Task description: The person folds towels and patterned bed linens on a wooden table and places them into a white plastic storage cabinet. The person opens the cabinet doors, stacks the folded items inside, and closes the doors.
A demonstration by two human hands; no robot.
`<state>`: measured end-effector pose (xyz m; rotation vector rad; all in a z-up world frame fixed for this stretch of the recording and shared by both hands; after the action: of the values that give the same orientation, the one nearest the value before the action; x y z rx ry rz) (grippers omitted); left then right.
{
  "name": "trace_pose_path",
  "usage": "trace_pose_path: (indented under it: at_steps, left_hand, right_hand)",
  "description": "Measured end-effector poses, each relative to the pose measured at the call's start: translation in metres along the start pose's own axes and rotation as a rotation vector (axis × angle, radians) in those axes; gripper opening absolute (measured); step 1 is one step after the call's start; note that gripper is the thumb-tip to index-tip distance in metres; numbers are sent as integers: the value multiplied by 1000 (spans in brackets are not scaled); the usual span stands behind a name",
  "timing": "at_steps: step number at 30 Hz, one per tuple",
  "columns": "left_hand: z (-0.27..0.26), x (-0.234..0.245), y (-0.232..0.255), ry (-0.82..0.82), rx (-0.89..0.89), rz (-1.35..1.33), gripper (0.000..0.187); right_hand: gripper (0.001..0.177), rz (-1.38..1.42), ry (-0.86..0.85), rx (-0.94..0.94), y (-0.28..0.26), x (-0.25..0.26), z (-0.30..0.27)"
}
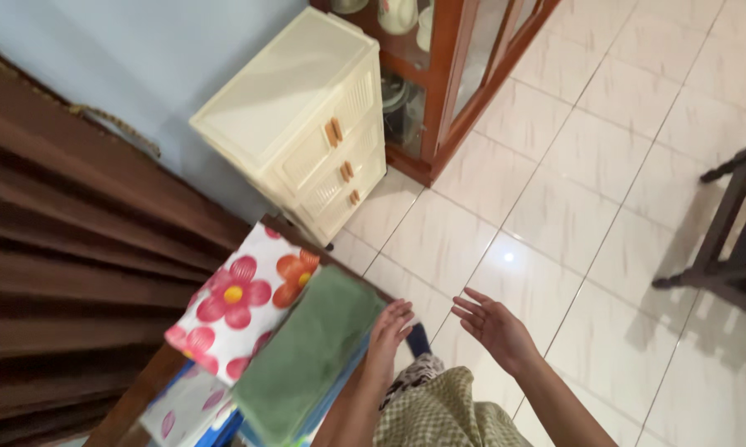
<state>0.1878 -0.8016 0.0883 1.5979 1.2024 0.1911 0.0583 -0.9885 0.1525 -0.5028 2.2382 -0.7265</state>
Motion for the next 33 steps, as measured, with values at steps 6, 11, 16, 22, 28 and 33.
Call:
trace_pose_path:
  at_steps: [6, 11, 16, 22, 28, 33]
  left_hand:
    - [86, -22, 60, 63, -80, 45, 44]
    - [151, -38, 96, 145, -156, 80, 40]
    - [211, -57, 108, 252, -224, 82, 39]
    - [258, -70, 96, 508, -354, 6, 39]
    - [284, -70, 87, 810, -437, 116, 35]
    - [310, -52, 126, 925, -370, 276, 34]
  right_hand:
    - [53, -130, -58, -70, -76, -20, 74]
    - [50, -181, -69, -84, -129, -27, 140]
    - [48, -248, -143, -155, -177, -27, 215]
    - [45, -429, -258, -284, -245, -28, 303]
    - [41, -525, -382, -301, -285, -57, 399]
    - [32, -696, -431, -189, -258, -98, 482]
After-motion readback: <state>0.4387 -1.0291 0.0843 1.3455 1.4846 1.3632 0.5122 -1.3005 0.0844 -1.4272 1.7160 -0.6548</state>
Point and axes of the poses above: each hand's wrist, its own z-axis towards the middle knuckle, its own x-axis out of the back of the hand, y = z × x, the point moved 5 cm from there along z, towards the middle knuckle, and after that the axes turned 1 degree about z, right-handed, at the moved point
